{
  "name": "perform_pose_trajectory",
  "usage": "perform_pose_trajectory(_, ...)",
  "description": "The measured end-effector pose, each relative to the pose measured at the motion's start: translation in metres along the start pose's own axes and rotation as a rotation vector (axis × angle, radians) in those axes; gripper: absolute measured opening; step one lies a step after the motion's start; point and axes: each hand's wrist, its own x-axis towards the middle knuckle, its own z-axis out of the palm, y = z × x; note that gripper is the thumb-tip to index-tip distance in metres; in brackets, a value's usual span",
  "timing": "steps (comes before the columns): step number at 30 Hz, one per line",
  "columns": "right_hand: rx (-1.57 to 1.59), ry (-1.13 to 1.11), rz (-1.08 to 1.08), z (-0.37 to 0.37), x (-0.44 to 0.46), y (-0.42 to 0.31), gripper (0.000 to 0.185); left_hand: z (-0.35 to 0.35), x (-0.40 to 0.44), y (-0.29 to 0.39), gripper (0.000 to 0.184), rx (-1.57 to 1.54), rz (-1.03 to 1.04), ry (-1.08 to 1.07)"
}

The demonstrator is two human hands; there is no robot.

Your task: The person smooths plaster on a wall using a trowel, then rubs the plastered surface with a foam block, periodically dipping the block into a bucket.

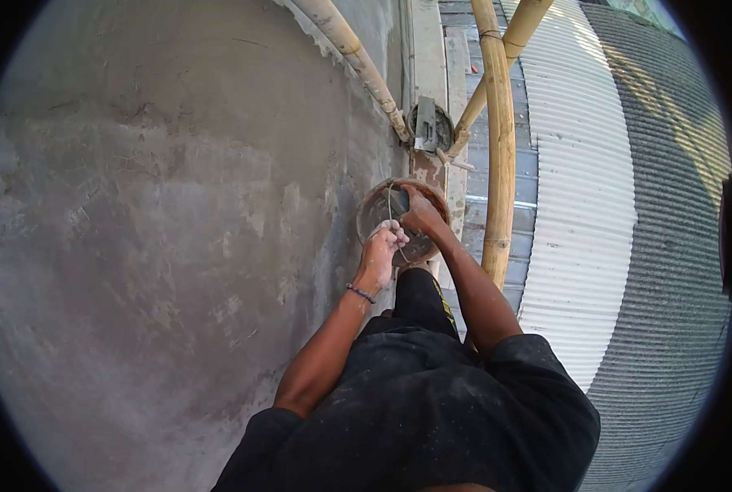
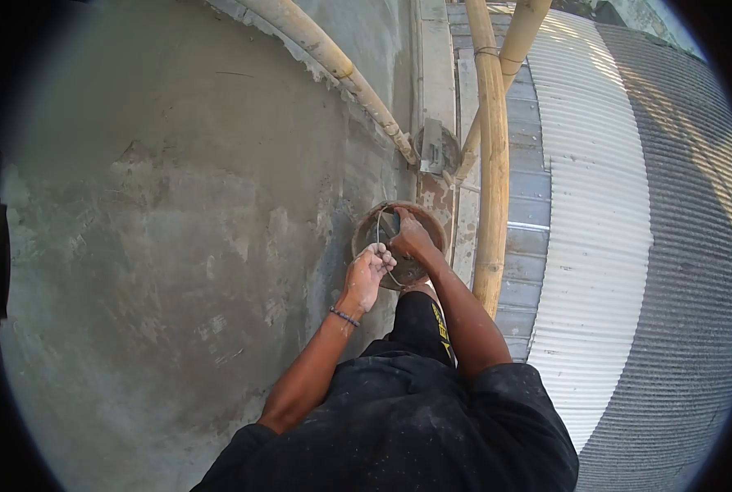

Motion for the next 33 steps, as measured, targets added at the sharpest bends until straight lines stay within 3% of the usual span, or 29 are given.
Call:
perform_pose_trajectory(2,0.058,0.079,-0.086,-0.003,0.002,-0.013,0.078,0.000,0.007,0.001,0.016,-0.001,-0.015,0.011)
perform_pose_trajectory(7,-0.008,0.007,-0.067,-0.004,-0.008,-0.024,0.081,-0.008,0.007,0.005,0.017,-0.010,-0.047,0.024)
perform_pose_trajectory(9,-0.252,0.002,-0.044,-0.008,-0.015,-0.027,0.080,-0.011,0.010,0.004,0.018,-0.074,-0.087,0.061)
perform_pose_trajectory(11,-0.303,-0.060,-0.051,-0.011,-0.020,-0.026,0.078,-0.013,0.013,0.001,0.016,-0.064,-0.110,0.079)
perform_pose_trajectory(13,-0.190,-0.028,0.118,-0.018,-0.028,-0.031,0.072,-0.016,0.015,-0.005,0.013,-0.100,-0.107,0.040)
perform_pose_trajectory(15,-0.200,0.007,0.145,-0.022,-0.023,-0.020,0.065,-0.017,0.018,-0.011,0.012,-0.094,-0.121,0.054)
perform_pose_trajectory(17,-0.017,0.001,0.189,-0.018,-0.018,0.002,0.059,-0.024,0.016,-0.018,0.011,-0.088,-0.139,0.081)
perform_pose_trajectory(19,-0.127,0.102,0.186,-0.022,-0.019,0.003,0.055,-0.025,0.019,-0.028,0.011,-0.078,-0.144,0.067)
perform_pose_trajectory(21,0.464,-0.165,0.472,-0.042,-0.024,-0.014,0.052,-0.024,0.019,-0.029,0.011,-0.089,-0.140,0.073)
perform_pose_trajectory(22,0.458,-0.170,0.473,-0.035,-0.025,-0.008,0.052,-0.023,0.020,-0.030,0.010,-0.097,-0.135,0.076)
perform_pose_trajectory(24,0.785,0.030,0.450,-0.014,-0.027,0.010,0.053,-0.025,0.020,-0.035,0.010,-0.104,-0.139,0.070)
perform_pose_trajectory(25,0.780,0.025,0.449,-0.014,-0.023,0.004,0.053,-0.027,0.021,-0.037,0.010,-0.105,-0.142,0.061)
perform_pose_trajectory(27,1.110,0.165,0.315,-0.021,-0.022,-0.024,0.051,-0.033,0.019,-0.051,0.009,-0.120,-0.141,0.076)
perform_pose_trajectory(30,0.740,0.126,0.016,-0.026,0.022,-0.073,0.052,-0.043,0.023,-0.066,0.010,-0.160,-0.133,0.071)
perform_pose_trajectory(32,0.394,0.310,-0.244,-0.006,0.069,-0.082,0.052,-0.047,0.023,-0.076,0.011,-0.196,-0.124,0.062)
perform_pose_trajectory(33,0.390,0.304,-0.245,0.005,0.087,-0.085,0.052,-0.049,0.023,-0.079,0.008,-0.164,-0.129,0.049)
